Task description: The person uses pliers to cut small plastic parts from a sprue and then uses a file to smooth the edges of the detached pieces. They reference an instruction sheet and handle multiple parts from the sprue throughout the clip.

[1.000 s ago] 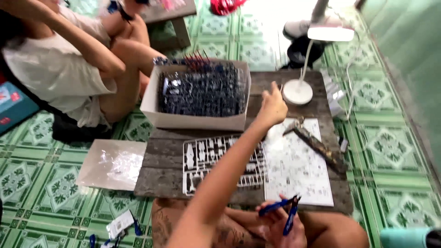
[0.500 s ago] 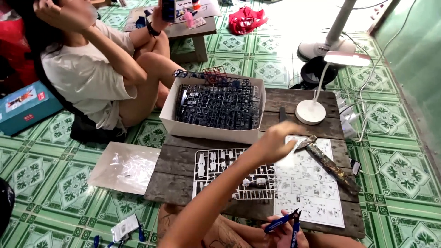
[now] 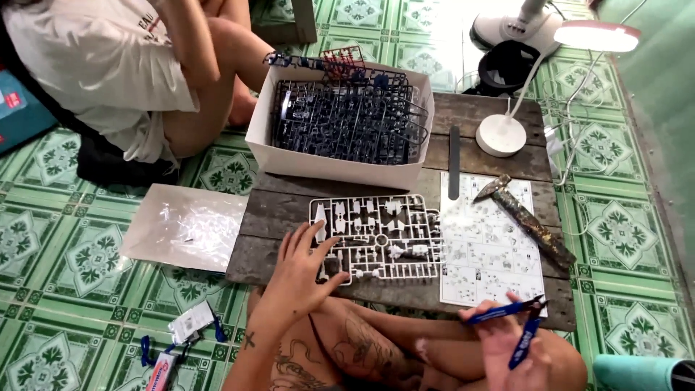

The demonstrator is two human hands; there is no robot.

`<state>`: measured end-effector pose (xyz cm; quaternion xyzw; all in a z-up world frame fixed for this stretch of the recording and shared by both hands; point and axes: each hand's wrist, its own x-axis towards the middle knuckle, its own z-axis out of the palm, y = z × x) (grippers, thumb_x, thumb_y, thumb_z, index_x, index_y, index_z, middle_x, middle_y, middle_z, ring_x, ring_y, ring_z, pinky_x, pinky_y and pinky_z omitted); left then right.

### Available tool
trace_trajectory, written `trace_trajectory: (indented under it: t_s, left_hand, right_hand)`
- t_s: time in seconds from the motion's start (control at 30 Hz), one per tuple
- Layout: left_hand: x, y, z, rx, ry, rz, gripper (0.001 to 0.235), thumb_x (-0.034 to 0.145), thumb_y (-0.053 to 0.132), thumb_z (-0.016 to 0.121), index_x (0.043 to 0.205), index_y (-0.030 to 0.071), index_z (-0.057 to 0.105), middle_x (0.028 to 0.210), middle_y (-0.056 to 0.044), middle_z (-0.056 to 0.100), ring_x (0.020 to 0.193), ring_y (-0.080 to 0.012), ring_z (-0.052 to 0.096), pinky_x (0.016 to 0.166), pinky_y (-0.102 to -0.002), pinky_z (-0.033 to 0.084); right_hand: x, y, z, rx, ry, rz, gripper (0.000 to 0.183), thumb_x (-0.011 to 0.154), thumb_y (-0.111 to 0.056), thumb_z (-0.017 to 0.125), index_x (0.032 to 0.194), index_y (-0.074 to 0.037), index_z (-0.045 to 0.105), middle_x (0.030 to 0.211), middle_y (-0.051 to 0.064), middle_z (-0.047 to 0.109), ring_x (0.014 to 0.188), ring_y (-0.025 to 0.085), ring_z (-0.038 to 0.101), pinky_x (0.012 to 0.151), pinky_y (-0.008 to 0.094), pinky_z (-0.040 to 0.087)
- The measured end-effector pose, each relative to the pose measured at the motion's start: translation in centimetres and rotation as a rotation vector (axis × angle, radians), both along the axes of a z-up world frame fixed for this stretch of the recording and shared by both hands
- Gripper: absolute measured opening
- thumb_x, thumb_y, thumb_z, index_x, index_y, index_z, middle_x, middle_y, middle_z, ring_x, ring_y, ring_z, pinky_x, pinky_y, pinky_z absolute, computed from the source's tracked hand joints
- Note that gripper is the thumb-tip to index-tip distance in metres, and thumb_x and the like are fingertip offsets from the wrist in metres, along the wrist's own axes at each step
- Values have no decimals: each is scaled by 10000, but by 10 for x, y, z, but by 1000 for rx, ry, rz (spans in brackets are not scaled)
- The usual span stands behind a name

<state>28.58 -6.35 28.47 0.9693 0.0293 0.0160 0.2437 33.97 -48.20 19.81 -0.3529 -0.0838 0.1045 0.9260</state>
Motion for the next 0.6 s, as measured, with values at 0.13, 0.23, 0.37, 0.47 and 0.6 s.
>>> trace_trajectory:
  t_s: [0.13, 0.23, 0.37, 0.47, 0.6]
  left_hand:
    - [-8, 11, 4, -48, -15, -13, 748, 1038, 503, 782, 1627, 94, 570, 1802, -186, 339, 1683, -422, 230, 1351, -678, 188]
    - [-15, 9, 13, -126, 58, 105, 853, 1007, 428, 821, 1721, 138, 454, 1863, -171, 235, 1687, -372, 219, 1326, -660, 261]
    - [-26, 9, 0, -142, -95, 186, 665, 1060, 423, 699, 1659, 175, 546, 1802, -163, 375, 1675, -384, 305, 1347, -661, 212]
    - [-30, 10, -6, -84, -55, 176, 652, 1069, 457, 663, 1656, 202, 542, 1802, -154, 371, 1694, -375, 269, 1385, -631, 128]
    - [-27, 6, 9, -153, 80, 268, 618, 1030, 344, 670, 1621, 202, 555, 1832, -122, 318, 1698, -383, 259, 1292, -731, 324]
  right_hand:
    - [11, -25, -4, 91, -66, 16, 705, 1128, -383, 665, 1706, -8, 518, 1395, 414, 677, 1246, 637, 660, 1140, 706, 486]
    - [13, -32, 12, -15, -52, -158, 766, 1059, -416, 687, 1699, -16, 555, 1309, 367, 685, 1154, 544, 681, 1103, 699, 495]
    - [19, -35, 36, -864, -195, -469, 548, 1081, -248, 611, 1535, 58, 586, 1310, 219, 684, 1168, 336, 689, 1111, 437, 562]
    - [35, -27, 60, -1491, -548, -568, 323, 1121, -87, 698, 1431, 7, 687, 1362, 172, 732, 1245, 333, 681, 1163, 442, 545]
    - [80, -32, 60, -1577, -934, -471, 296, 1102, -88, 645, 1382, 4, 663, 1490, 222, 731, 1382, 467, 683, 1357, 644, 472]
